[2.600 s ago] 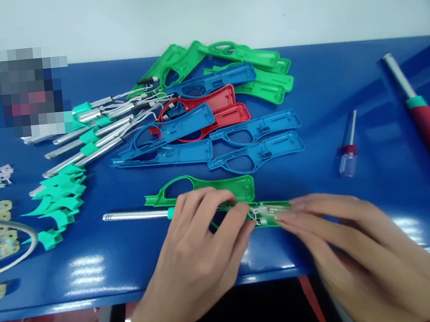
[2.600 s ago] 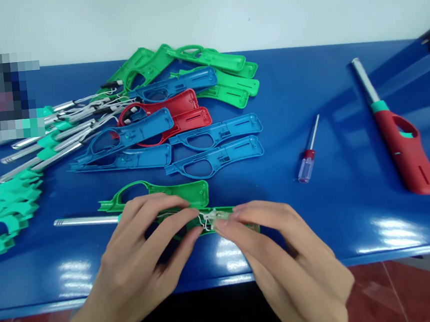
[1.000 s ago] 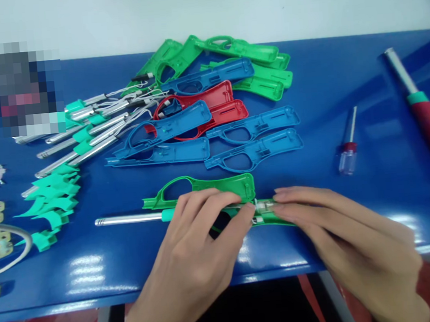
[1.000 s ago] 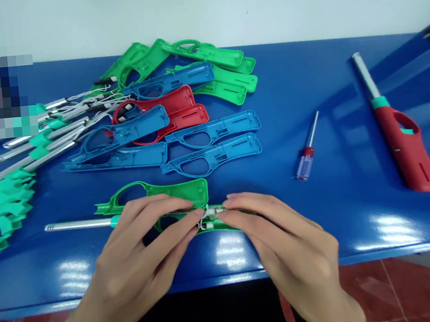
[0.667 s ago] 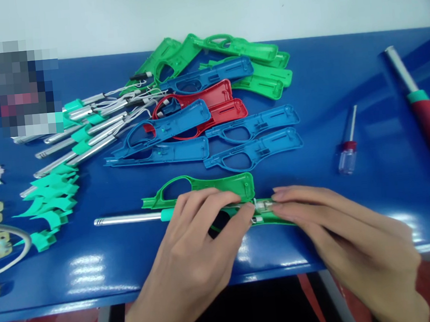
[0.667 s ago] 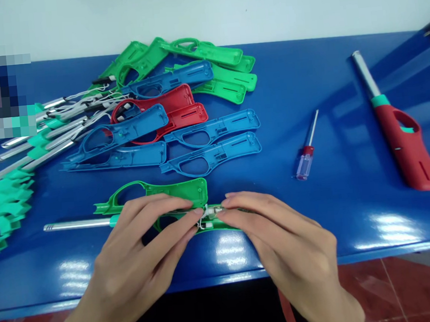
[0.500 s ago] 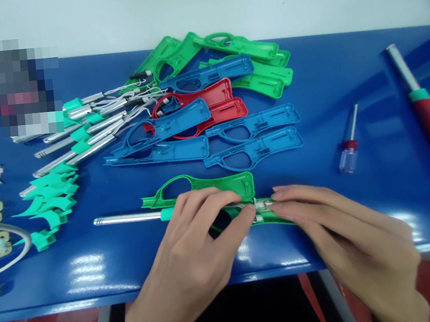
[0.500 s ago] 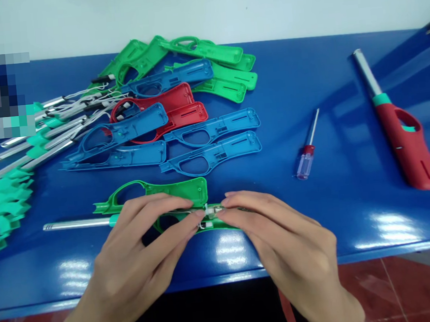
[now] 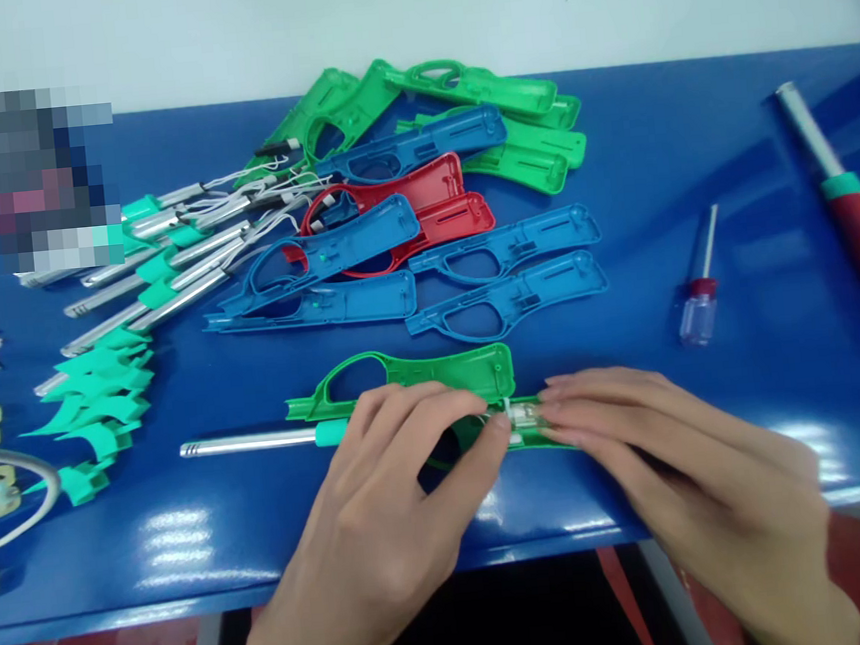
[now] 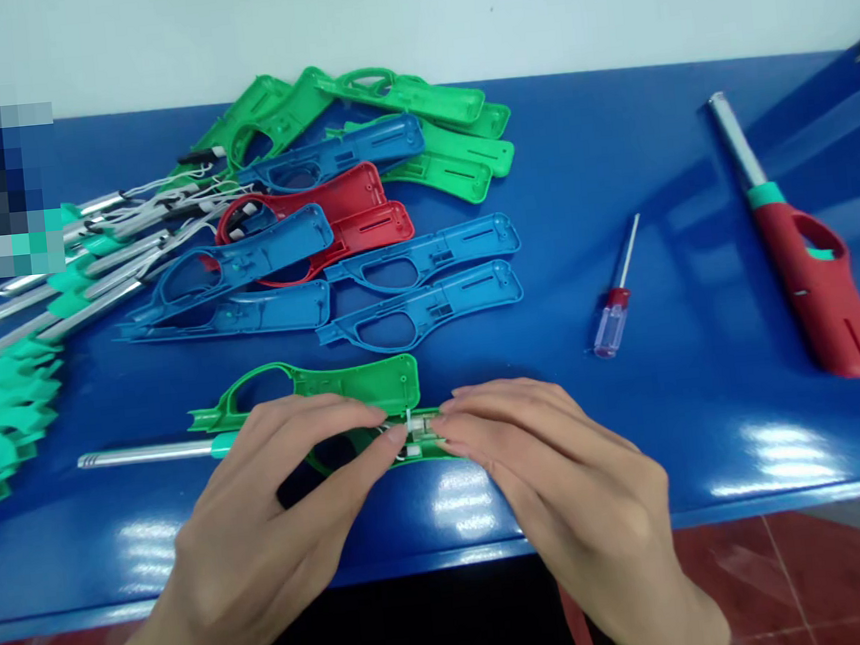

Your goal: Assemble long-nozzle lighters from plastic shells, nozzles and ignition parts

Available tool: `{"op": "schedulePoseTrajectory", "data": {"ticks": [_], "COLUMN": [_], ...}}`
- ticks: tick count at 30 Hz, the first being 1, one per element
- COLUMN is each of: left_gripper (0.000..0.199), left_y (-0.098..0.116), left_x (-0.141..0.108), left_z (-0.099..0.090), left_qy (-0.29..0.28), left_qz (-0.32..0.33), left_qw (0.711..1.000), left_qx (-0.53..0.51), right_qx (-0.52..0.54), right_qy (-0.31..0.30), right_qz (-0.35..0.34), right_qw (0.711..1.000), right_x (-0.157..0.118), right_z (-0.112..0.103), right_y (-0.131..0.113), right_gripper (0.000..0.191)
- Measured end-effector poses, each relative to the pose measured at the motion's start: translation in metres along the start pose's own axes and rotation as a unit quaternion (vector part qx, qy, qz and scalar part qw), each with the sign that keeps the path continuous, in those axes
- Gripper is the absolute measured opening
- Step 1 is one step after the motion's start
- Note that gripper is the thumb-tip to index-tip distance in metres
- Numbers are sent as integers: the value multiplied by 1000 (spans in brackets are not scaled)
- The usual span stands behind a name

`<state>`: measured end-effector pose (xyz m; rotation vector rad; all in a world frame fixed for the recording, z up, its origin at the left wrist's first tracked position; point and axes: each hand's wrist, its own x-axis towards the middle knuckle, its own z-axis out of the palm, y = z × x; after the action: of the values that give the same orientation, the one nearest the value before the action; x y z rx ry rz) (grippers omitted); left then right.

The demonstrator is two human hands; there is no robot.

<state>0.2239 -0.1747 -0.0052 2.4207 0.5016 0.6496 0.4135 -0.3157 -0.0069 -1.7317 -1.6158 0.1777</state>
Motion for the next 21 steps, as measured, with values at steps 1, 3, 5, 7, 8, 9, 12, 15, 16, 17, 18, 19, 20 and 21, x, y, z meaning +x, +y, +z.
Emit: {"op": "schedulePoseTrajectory", "data": {"ticks": [1, 3, 5, 7, 8, 9, 12, 15, 16, 17, 18, 19, 20, 21], "left_gripper": [20, 18, 17, 17, 18, 18, 16, 21, 25, 28, 31, 32, 33, 33], "left_y": [1, 1, 1, 1, 1, 1, 1, -1, -2, -3, -3, -4, -4, -4], "left_x": [0, -2, -3, -3, -3, -3, -2, -2, -3, -4, -4, -5, -5, -6], "left_z": [1, 3, 5, 5, 5, 4, 2, 0, 0, 0, 1, 1, 1, 1], "left_qy": [8, 17, 18, 16, 15, 14, 12, 1, -3, -5, -5, -5, -4, -3], "left_qz": [-17, -47, -50, -46, -45, -43, -18, 39, 50, 55, 56, 52, 48, 45], "left_qw": [1000, 998, 998, 998, 998, 998, 1000, 999, 999, 998, 998, 999, 999, 999], "left_qx": [-13, -31, -36, -37, -37, -36, -22, 5, 12, 17, 18, 16, 14, 13], "right_qx": [-4, -12, -20, -29, -32, -35, -35, -26, -23, -20, -19, -19, -19, -19], "right_qy": [0, -1, -2, -4, -5, -6, -19, -19, -17, -16, -15, -14, -12, -10], "right_qz": [1, 6, 7, 3, 0, -2, -8, -7, -6, -5, -6, -6, -6, -7], "right_qw": [1000, 1000, 1000, 1000, 999, 999, 999, 999, 1000, 1000, 1000, 1000, 1000, 1000], "right_x": [0, 0, 0, 0, 1, 1, 1, 1, 1, 1, 1, 1, 1, 1], "right_z": [0, -1, -1, -1, -1, -1, -2, -2, -1, -1, -1, -1, 0, 0], "right_y": [0, 0, 0, -1, -1, -2, -2, -1, -1, -1, -1, -1, -1, -1], "right_gripper": [29, 29, 29, 31, 32, 33, 33, 33, 33, 33, 33, 33, 32, 31]}}
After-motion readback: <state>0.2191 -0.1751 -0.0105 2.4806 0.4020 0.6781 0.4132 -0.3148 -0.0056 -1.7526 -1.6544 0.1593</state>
